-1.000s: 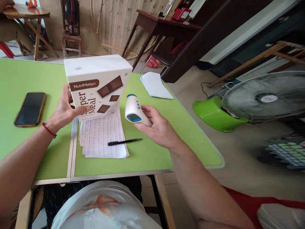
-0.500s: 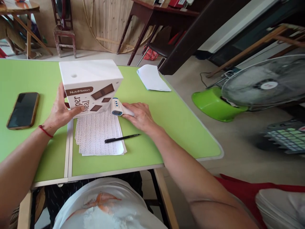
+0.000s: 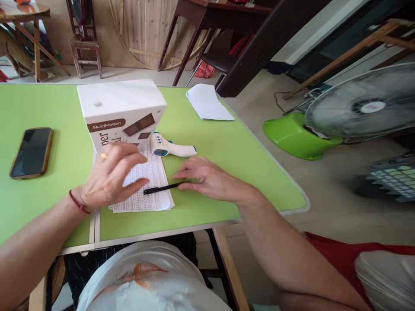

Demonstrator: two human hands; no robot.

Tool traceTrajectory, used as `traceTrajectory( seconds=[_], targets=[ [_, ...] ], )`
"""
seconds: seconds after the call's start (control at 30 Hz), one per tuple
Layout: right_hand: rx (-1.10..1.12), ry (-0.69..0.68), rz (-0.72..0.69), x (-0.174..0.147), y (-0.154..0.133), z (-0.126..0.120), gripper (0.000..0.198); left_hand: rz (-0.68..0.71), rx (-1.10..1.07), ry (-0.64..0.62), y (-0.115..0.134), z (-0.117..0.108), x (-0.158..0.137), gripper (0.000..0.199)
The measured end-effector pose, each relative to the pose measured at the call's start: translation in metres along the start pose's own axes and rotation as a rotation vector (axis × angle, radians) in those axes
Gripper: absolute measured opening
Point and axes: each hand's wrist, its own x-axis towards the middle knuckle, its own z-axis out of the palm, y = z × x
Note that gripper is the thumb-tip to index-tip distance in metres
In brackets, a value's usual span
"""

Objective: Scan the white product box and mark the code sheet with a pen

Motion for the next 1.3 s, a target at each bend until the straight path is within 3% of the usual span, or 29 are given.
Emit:
traceTrajectory(
  seconds=[0.07,0.13,0.2,0.3,0.4,0.5,0.6,0.7,0.83,1.03,1.17,1.3],
  targets=[
    [-0.093,-0.033,-0.017,-0.007,-0.006,0.001,0.018,0.003,-0.121,-0.234,0.002,0.013,-0.001,0.057],
    [-0.167,-0.013,-0.029,-0.013,-0.008,0.004,0.018,-0.050,-0.148,-0.404,0.001,0.025,-0.005,0.085],
    [-0.201,0.028,-0.011,-0.017,-0.006,0.003,0.020,-0.084,-0.098,-0.523,-0.001,0.033,-0.010,0.105],
    [-0.168,0.150,0.109,-0.022,-0.002,-0.006,0.017,-0.093,0.014,-0.627,-0.001,0.038,-0.015,0.110],
    [0.070,0.354,0.260,-0.017,-0.003,-0.016,0.012,-0.110,0.099,-0.660,0.001,0.039,-0.012,0.107],
    [0.478,0.502,0.319,0.000,-0.012,-0.016,0.011,-0.139,0.152,-0.669,0.001,0.040,-0.006,0.106],
    [0.848,0.511,0.368,0.018,-0.020,-0.002,0.004,-0.153,0.165,-0.660,0.000,0.041,-0.004,0.105],
    [1.049,0.434,0.441,0.027,-0.022,0.017,0.006,-0.170,0.151,-0.665,0.003,0.041,-0.003,0.102],
    [1.085,0.477,0.450,0.022,-0.018,0.036,0.007,-0.240,0.128,-0.714,0.013,0.040,0.005,0.094],
    [1.035,0.485,0.408,0.008,-0.018,0.043,0.009,-0.335,0.171,-0.732,0.028,0.045,0.015,0.080],
    [0.830,0.550,0.398,0.002,-0.025,0.045,0.010,-0.330,0.172,-0.621,0.035,0.049,0.008,0.071],
    [0.622,0.586,0.320,0.006,-0.031,0.041,0.012,-0.284,0.189,-0.593,0.038,0.050,0.005,0.059]
  ],
)
